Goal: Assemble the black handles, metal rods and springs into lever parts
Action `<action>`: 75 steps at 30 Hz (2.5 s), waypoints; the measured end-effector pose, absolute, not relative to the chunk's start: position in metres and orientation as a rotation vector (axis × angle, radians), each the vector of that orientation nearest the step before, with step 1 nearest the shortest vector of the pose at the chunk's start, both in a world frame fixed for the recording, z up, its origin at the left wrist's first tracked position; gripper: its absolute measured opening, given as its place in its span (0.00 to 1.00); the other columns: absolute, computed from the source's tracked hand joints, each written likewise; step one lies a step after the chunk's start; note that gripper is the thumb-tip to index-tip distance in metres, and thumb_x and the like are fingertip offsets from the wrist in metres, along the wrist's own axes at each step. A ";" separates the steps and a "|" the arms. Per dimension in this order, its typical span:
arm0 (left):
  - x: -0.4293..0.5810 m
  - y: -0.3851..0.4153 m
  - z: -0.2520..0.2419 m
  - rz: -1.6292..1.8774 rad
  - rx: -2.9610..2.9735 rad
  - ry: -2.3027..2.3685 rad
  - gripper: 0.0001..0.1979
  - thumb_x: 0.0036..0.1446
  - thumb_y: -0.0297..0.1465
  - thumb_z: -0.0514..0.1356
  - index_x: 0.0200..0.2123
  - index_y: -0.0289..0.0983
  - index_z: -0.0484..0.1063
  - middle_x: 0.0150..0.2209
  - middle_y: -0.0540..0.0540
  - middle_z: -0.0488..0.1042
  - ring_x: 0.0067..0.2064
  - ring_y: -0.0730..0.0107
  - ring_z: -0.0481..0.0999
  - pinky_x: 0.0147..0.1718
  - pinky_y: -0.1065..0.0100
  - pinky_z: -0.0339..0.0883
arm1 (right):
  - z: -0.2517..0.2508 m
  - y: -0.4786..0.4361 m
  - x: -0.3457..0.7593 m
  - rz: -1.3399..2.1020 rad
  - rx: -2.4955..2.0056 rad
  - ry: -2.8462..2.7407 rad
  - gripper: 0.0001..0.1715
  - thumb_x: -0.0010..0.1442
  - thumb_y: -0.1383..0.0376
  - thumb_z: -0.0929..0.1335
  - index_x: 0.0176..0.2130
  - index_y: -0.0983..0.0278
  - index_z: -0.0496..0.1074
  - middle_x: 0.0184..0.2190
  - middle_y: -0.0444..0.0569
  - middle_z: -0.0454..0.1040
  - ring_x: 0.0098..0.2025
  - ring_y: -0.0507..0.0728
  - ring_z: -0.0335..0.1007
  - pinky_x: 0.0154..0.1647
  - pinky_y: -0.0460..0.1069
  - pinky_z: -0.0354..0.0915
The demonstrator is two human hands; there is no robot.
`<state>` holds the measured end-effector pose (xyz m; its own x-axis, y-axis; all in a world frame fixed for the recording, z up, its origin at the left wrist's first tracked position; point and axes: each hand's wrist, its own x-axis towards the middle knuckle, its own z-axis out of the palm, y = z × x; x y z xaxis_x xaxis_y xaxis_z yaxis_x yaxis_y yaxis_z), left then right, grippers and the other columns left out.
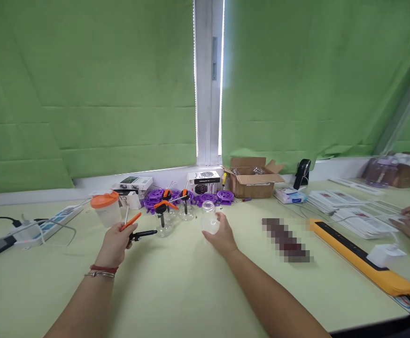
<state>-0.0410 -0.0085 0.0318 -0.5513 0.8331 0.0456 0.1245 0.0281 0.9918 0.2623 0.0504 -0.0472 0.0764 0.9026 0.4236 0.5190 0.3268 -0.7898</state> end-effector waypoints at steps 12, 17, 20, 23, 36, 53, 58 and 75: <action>0.012 -0.024 -0.004 1.506 0.989 1.626 0.16 0.42 0.42 0.61 0.24 0.39 0.58 0.16 0.57 0.58 0.17 0.75 0.64 0.11 0.75 0.54 | -0.008 -0.009 0.266 0.613 -1.221 -1.979 0.37 0.40 0.70 0.69 0.50 0.58 0.59 0.51 0.48 0.60 0.48 0.58 0.63 0.48 0.52 0.61; 0.013 -0.023 -0.013 1.481 1.004 1.513 0.18 0.45 0.45 0.61 0.25 0.39 0.58 0.17 0.56 0.61 0.18 0.76 0.62 0.13 0.74 0.56 | -0.004 -0.004 0.278 0.641 -1.175 -2.056 0.37 0.40 0.73 0.67 0.51 0.57 0.60 0.53 0.47 0.58 0.49 0.56 0.63 0.50 0.51 0.60; 0.012 -0.023 -0.011 1.449 0.986 1.360 0.18 0.46 0.44 0.61 0.27 0.38 0.60 0.19 0.54 0.64 0.20 0.76 0.63 0.16 0.74 0.59 | -0.003 -0.001 0.281 0.630 -1.129 -2.130 0.38 0.39 0.73 0.67 0.51 0.56 0.61 0.55 0.47 0.56 0.50 0.56 0.62 0.52 0.51 0.59; 0.013 -0.024 -0.009 1.393 0.965 1.270 0.18 0.46 0.44 0.62 0.28 0.37 0.62 0.21 0.53 0.65 0.22 0.76 0.64 0.19 0.73 0.60 | -0.002 -0.001 0.281 0.631 -1.115 -2.166 0.39 0.39 0.73 0.67 0.52 0.56 0.61 0.56 0.48 0.54 0.51 0.57 0.61 0.53 0.51 0.59; 0.026 -0.036 -0.004 1.278 0.998 1.228 0.18 0.41 0.41 0.65 0.29 0.37 0.62 0.28 0.52 0.66 0.31 0.72 0.70 0.33 0.68 0.66 | -0.003 -0.004 0.272 0.621 -0.990 -2.200 0.40 0.40 0.73 0.68 0.53 0.57 0.62 0.53 0.50 0.57 0.54 0.58 0.58 0.53 0.53 0.60; 0.024 -0.039 -0.001 1.243 1.234 1.125 0.16 0.45 0.40 0.63 0.33 0.37 0.66 0.34 0.48 0.71 0.37 0.70 0.69 0.36 0.70 0.62 | -0.004 -0.006 0.271 0.636 -0.962 -2.227 0.40 0.38 0.70 0.71 0.52 0.57 0.63 0.53 0.50 0.57 0.54 0.59 0.58 0.53 0.54 0.60; 0.028 -0.041 0.001 1.286 1.306 1.056 0.18 0.45 0.40 0.63 0.37 0.37 0.68 0.37 0.46 0.71 0.40 0.67 0.68 0.42 0.68 0.61 | -0.005 -0.010 0.268 0.670 -0.948 -2.185 0.41 0.37 0.67 0.73 0.52 0.56 0.62 0.53 0.50 0.56 0.52 0.59 0.59 0.52 0.54 0.61; 0.022 -0.037 -0.002 1.141 1.315 1.048 0.19 0.42 0.35 0.66 0.40 0.37 0.73 0.37 0.48 0.73 0.39 0.68 0.69 0.41 0.69 0.62 | -0.004 -0.011 0.264 0.590 -0.911 -2.180 0.41 0.36 0.66 0.73 0.51 0.57 0.64 0.51 0.51 0.58 0.53 0.60 0.58 0.54 0.55 0.59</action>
